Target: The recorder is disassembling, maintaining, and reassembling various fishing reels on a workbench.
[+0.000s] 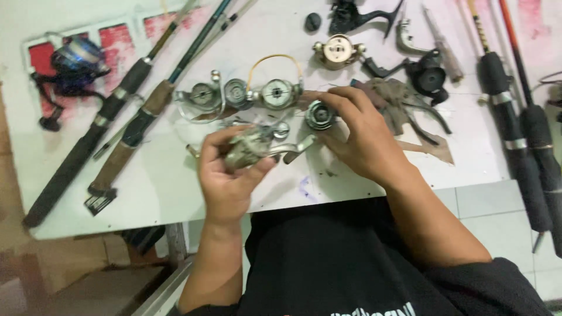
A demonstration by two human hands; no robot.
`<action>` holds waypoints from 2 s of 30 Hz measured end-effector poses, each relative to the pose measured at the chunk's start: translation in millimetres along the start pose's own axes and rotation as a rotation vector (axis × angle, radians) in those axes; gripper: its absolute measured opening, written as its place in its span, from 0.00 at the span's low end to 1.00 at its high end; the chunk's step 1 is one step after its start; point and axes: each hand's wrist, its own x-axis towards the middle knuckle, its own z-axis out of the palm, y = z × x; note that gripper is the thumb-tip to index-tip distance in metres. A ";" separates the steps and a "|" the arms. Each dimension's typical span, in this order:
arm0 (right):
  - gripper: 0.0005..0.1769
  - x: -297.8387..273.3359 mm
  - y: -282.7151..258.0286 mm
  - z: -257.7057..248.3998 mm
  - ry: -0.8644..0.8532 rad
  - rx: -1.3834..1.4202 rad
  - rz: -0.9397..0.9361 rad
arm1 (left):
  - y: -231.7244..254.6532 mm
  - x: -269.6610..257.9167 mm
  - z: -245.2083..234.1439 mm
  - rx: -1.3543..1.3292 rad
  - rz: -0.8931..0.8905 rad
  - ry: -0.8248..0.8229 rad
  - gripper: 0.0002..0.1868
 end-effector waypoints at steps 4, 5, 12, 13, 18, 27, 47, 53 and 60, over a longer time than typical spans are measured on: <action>0.27 -2.0 37.6 -15.7 0.114 0.064 -0.074 | -3.6 8.3 -9.1 -0.153 -0.013 0.024 0.37; 0.22 -2.7 45.7 -20.3 0.205 0.026 -0.032 | -3.1 9.8 -10.3 -0.195 -0.032 0.037 0.38; 0.10 -13.6 72.9 -40.2 0.262 -0.231 0.100 | 4.8 11.4 -11.2 -0.264 -0.168 0.057 0.36; 0.10 -12.8 66.5 -37.6 0.265 -0.231 0.102 | 4.8 11.1 -11.0 -0.264 -0.169 0.054 0.36; 0.08 -3.2 51.5 -27.4 0.135 -0.339 0.129 | 2.6 17.7 -21.8 -0.502 -0.267 0.085 0.31; 0.11 51.8 63.2 -26.1 -0.072 -0.655 0.245 | 21.5 13.1 -19.3 -0.562 -0.197 0.011 0.29; 0.09 41.5 149.0 -100.4 0.094 -0.567 0.444 | 7.2 29.4 12.0 -0.457 -0.274 -0.080 0.30; 0.11 43.5 142.2 -99.4 0.069 -0.529 0.512 | 5.3 29.9 18.3 -0.443 -0.298 -0.095 0.30; 0.15 30.4 176.1 -92.3 0.163 -0.460 0.376 | 7.1 27.2 17.0 -0.418 -0.304 -0.176 0.31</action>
